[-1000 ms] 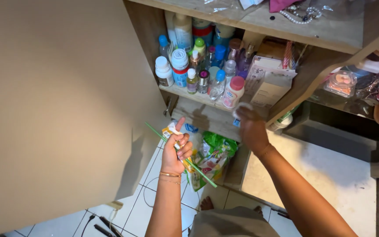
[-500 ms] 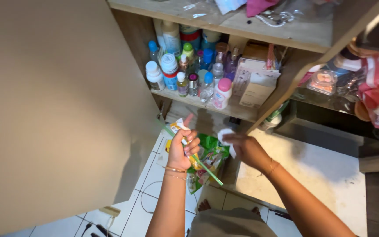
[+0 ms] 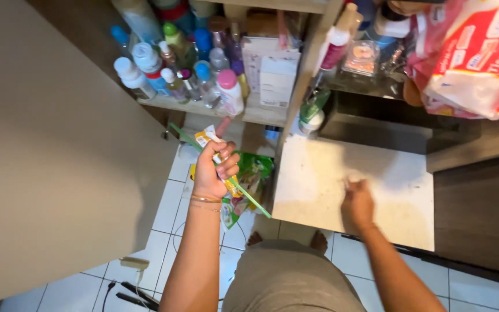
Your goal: The person wipes a white shelf surface and the interior of a wooden cabinet using a tissue. They handle a small brown wallet, a green straw, and a plastic bag, moving items aside to access the surfaces. The person also picks up a cable from the floor and places it into the cabinet.
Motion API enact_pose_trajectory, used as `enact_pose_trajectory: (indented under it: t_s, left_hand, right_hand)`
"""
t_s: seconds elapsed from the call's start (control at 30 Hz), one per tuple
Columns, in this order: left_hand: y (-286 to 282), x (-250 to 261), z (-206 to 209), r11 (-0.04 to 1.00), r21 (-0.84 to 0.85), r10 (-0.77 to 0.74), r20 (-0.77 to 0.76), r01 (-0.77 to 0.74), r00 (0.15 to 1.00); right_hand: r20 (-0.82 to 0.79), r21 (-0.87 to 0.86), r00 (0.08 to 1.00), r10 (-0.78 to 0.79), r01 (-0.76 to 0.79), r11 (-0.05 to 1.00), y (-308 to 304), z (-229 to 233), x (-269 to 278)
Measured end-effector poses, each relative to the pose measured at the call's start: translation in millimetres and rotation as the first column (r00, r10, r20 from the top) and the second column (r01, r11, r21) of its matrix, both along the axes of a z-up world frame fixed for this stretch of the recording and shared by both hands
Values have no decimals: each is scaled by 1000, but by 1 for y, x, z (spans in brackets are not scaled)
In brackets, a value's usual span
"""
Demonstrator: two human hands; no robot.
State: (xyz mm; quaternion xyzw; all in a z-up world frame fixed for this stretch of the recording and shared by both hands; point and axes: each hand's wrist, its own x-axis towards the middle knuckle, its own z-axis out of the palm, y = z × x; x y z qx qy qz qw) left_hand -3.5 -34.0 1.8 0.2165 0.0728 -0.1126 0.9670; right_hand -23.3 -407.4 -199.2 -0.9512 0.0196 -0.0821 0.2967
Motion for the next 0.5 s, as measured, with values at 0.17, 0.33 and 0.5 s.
enact_pose_trajectory:
  t_s: [0.17,0.33,0.5]
  left_hand:
    - [-25,0,-1,1000,29,-12,-7,12,1000]
    - [-42,-3,-2,999,43,18,-29,-17,999]
    - [-50,-15,-4,996,60,63,-23,-61,998]
  right_hand:
    - [-272,488,784,559,-388,782,98,16,-45]
    - [98,313,840,533,-535,785,44,-25,-22]
    - [119,68,992,51,-59,996,-80,-35,42]
